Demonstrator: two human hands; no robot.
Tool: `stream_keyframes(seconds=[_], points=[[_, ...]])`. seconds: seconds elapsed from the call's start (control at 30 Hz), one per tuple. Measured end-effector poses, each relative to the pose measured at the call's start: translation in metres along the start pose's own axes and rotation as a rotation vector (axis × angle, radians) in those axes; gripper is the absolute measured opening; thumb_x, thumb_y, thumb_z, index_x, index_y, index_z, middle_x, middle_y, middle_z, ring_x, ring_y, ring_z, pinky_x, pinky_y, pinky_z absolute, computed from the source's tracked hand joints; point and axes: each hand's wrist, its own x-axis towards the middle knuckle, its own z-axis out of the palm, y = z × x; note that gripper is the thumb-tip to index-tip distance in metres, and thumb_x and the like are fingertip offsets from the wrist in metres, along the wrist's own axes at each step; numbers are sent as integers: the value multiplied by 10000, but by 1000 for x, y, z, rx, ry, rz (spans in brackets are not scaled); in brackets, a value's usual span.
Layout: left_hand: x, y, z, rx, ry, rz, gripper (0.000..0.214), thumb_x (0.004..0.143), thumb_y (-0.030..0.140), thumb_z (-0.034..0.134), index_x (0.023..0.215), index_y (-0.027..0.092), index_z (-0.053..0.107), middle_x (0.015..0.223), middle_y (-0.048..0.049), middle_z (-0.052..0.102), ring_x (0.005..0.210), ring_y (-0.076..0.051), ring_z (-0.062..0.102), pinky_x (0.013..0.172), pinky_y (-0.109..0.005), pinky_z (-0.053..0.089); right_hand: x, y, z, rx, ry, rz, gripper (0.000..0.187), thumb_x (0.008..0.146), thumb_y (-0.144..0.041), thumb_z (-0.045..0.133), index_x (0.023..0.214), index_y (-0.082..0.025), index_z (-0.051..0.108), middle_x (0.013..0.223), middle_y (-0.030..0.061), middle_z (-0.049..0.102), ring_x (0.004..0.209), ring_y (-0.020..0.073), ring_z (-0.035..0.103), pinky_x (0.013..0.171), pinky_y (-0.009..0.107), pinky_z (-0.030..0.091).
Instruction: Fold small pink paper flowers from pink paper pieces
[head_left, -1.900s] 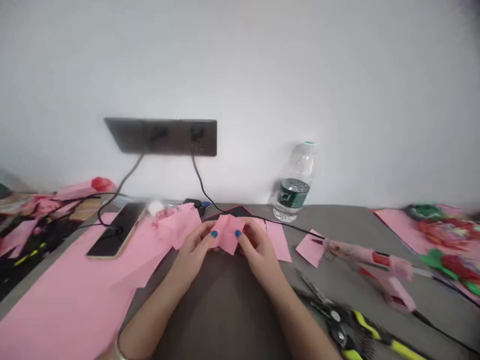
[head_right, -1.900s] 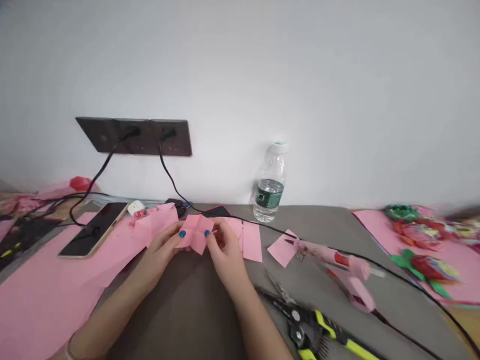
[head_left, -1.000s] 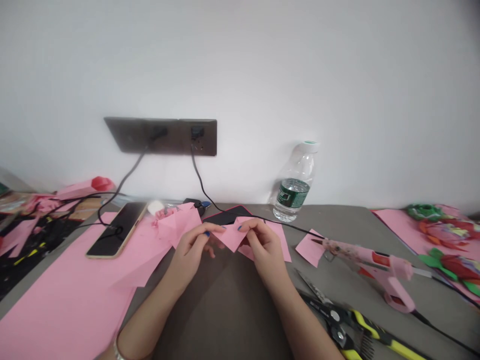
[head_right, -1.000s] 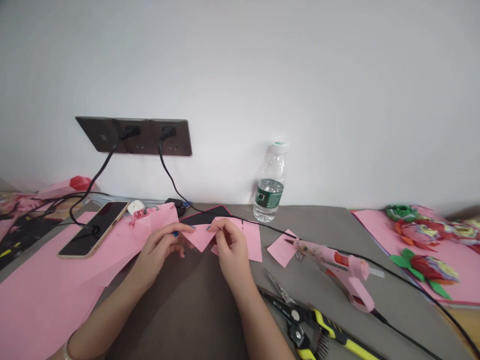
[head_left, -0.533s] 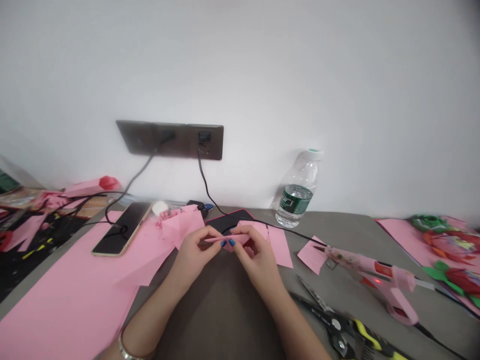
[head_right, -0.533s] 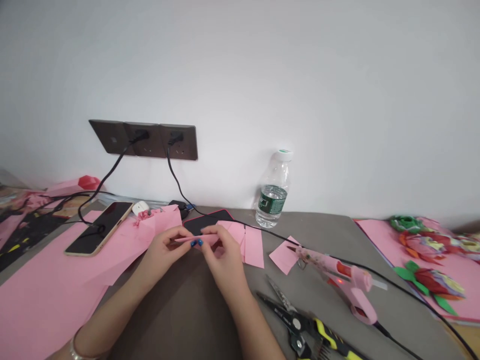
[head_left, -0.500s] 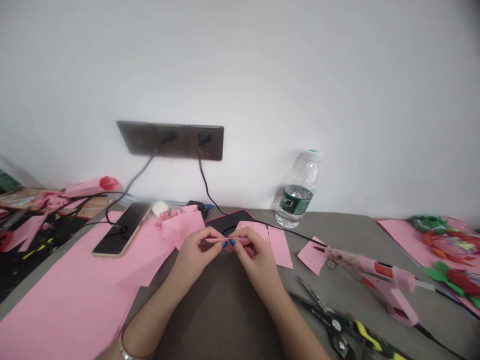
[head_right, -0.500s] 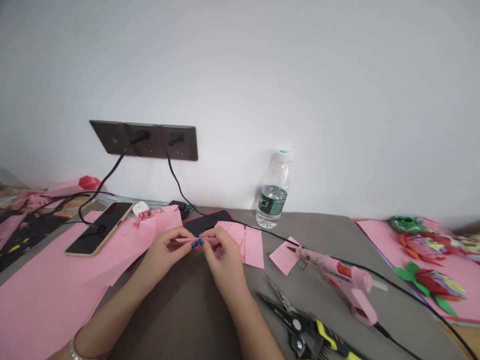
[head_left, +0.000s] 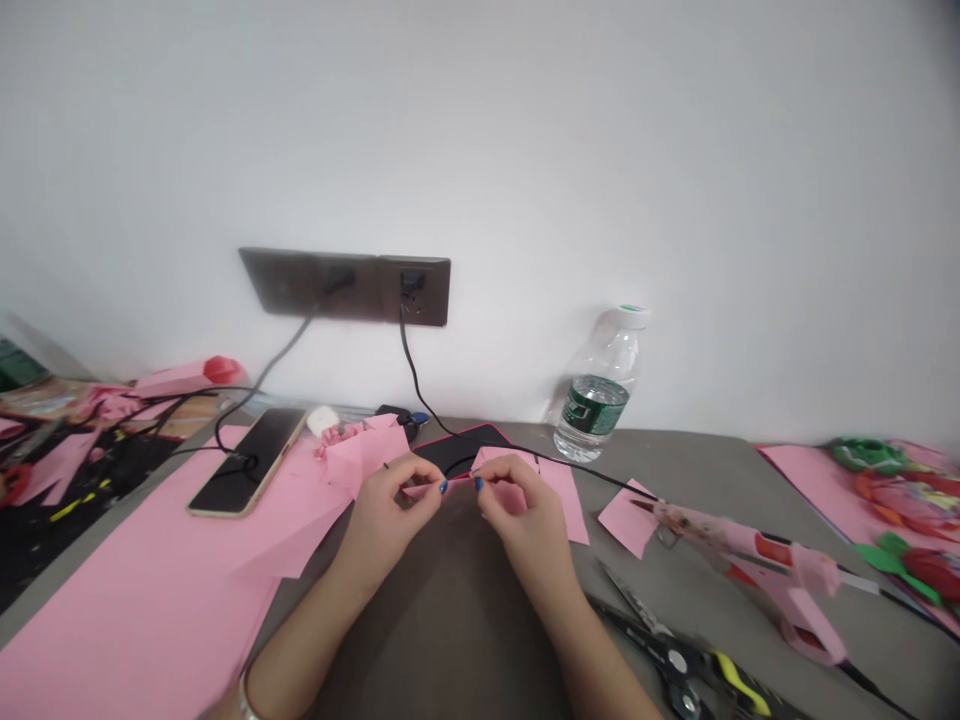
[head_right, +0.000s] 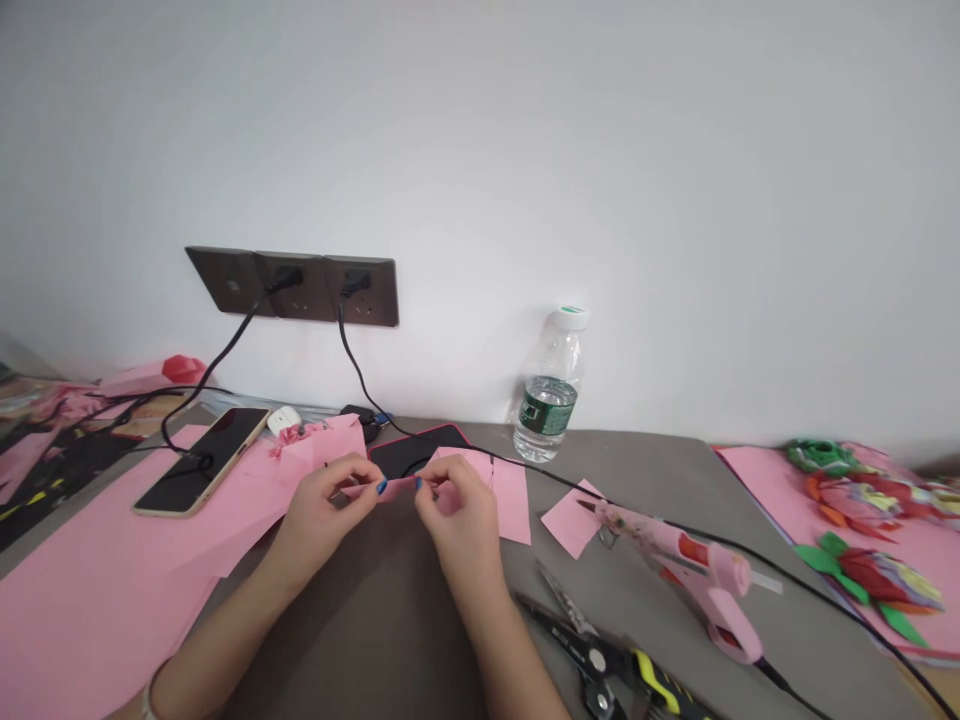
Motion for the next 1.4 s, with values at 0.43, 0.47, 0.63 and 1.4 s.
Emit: stream_keyframes(seconds=[0.43, 0.47, 0.63, 1.4], points=[[3, -4, -1, -115, -14, -62, 130, 827, 286, 594, 762, 175, 612, 775, -20, 617, 772, -173, 591, 639, -234, 446, -1, 5, 3, 171, -32, 118, 163, 819, -359, 650, 816, -197, 653, 699, 18, 617, 612, 163, 537, 560, 279, 427], [3, -3, -1, -106, -33, -63, 126, 830, 281, 588, 763, 177, 609, 773, -17, 613, 771, -173, 590, 645, -236, 445, -1, 4, 3, 170, -53, 118, 174, 822, -362, 646, 768, -197, 644, 681, 14, 606, 596, 158, 521, 545, 276, 411], [1, -2, -1, -68, -115, -64, 108, 829, 247, 568, 743, 184, 585, 711, 16, 559, 682, -143, 543, 605, -225, 410, 0, 5, 2, 181, -88, 86, 194, 835, -367, 635, 731, -203, 626, 686, 13, 587, 604, 154, 497, 548, 272, 394], [6, -11, -1, -198, 46, -119, 194, 836, 353, 621, 755, 181, 582, 717, 4, 583, 632, -128, 538, 545, -216, 406, 5, 6, -1, 335, -64, 248, 325, 760, -503, 686, 680, -205, 586, 616, -13, 530, 595, 158, 517, 571, 268, 409]])
